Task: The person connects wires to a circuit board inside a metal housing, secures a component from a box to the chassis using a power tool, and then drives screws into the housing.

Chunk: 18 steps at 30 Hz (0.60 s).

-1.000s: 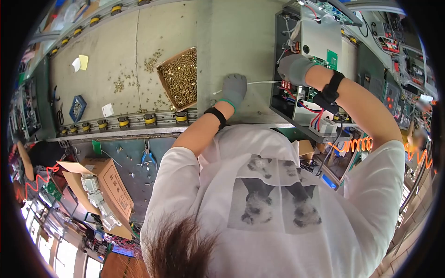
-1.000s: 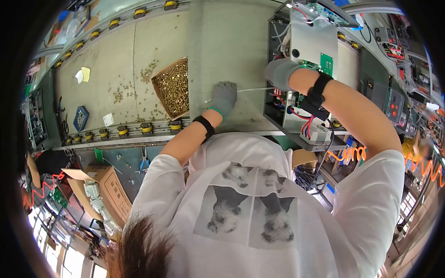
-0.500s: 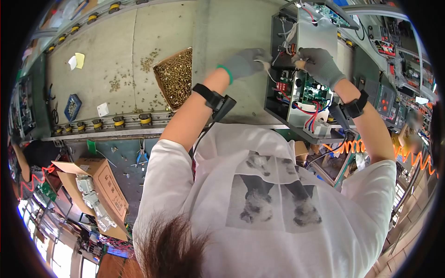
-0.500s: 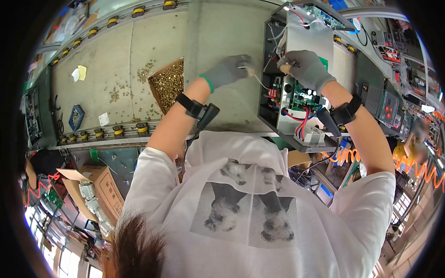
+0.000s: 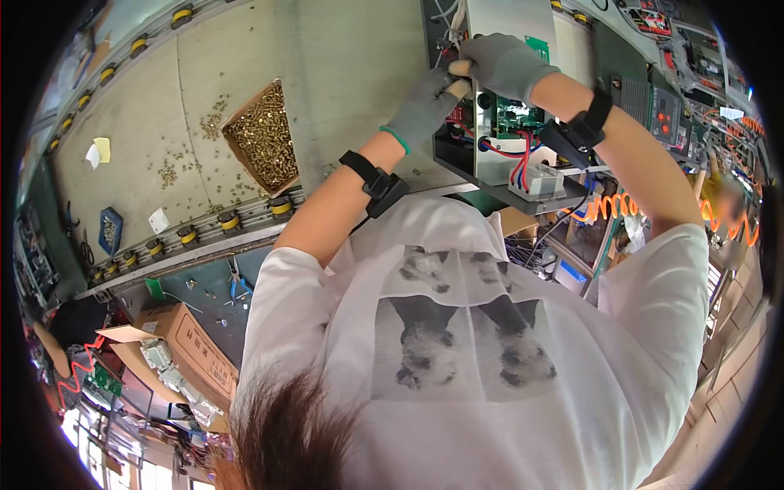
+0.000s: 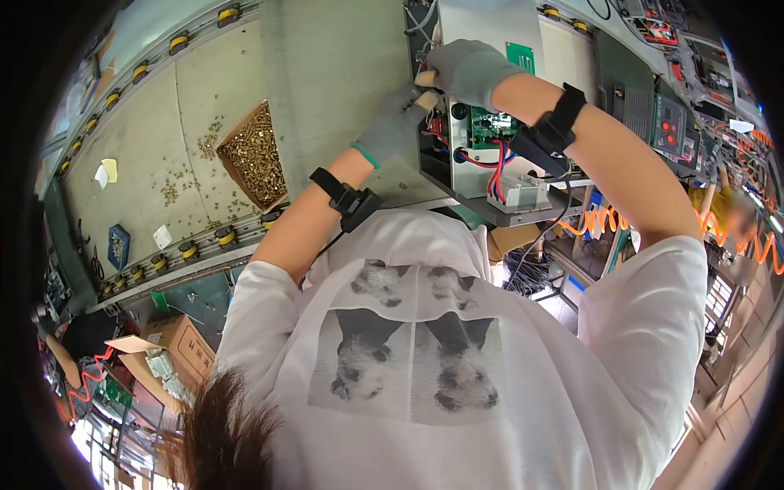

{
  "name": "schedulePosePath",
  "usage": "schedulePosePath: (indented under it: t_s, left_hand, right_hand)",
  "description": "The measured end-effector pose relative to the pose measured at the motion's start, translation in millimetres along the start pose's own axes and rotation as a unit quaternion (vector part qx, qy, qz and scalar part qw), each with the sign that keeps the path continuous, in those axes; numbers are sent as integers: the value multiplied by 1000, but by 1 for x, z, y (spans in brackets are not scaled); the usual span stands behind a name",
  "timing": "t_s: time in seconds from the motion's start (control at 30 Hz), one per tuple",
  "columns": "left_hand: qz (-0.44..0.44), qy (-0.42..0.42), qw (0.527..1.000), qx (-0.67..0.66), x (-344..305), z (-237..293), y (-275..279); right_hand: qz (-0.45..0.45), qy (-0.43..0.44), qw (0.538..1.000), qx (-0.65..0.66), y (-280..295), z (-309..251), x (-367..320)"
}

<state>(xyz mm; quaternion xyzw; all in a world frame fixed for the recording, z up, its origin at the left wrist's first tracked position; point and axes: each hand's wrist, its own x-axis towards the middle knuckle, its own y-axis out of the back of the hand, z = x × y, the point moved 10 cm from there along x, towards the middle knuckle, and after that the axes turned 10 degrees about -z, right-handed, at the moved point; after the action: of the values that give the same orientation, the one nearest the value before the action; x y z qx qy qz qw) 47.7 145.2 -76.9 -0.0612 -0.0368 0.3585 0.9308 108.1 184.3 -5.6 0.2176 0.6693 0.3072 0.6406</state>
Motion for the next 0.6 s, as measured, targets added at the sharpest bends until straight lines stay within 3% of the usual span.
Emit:
schedulePosePath:
  t_s: [0.07,0.1,0.17,0.23,0.27,0.3,0.33,0.37,0.4,0.47,0.53,0.6]
  left_hand:
    - [19,103,993,-55,-7,-26,4]
    - [21,105,993,-55,-8,-30,3]
    - [33,80,977,-197,-10,-38,-1]
    - [-3,128,972,-200,-12,-38,0]
    - [-21,150,968,-202,-12,-42,-2]
    - [-39,171,963,-203,-13,-45,-5]
    - [-19,51,998,-42,-6,-24,6]
    - [1,-70,990,123,-7,2,9]
    - [5,-70,990,123,-8,8,11]
    - [-22,-59,943,326,-9,23,7]
    - [-4,-66,961,270,-12,15,10]
    - [11,-71,975,210,-15,4,9]
  right_hand:
    - [-5,6,999,-53,-2,-9,0]
    - [-16,-7,999,-44,-5,-8,1]
    - [-26,-16,999,-34,-10,-7,5]
    - [-6,39,992,120,-11,-2,7]
    - [-6,41,992,118,-12,1,7]
    - [-52,22,973,224,-21,8,8]
    - [-97,3,940,326,-31,11,8]
    - [-90,-31,899,428,-35,17,4]
    - [-91,-29,900,426,-36,15,2]
    - [-72,-17,915,397,-32,14,-2]
    - [-70,4,917,392,-25,9,-10]
    - [-46,88,931,351,-10,-1,-18]
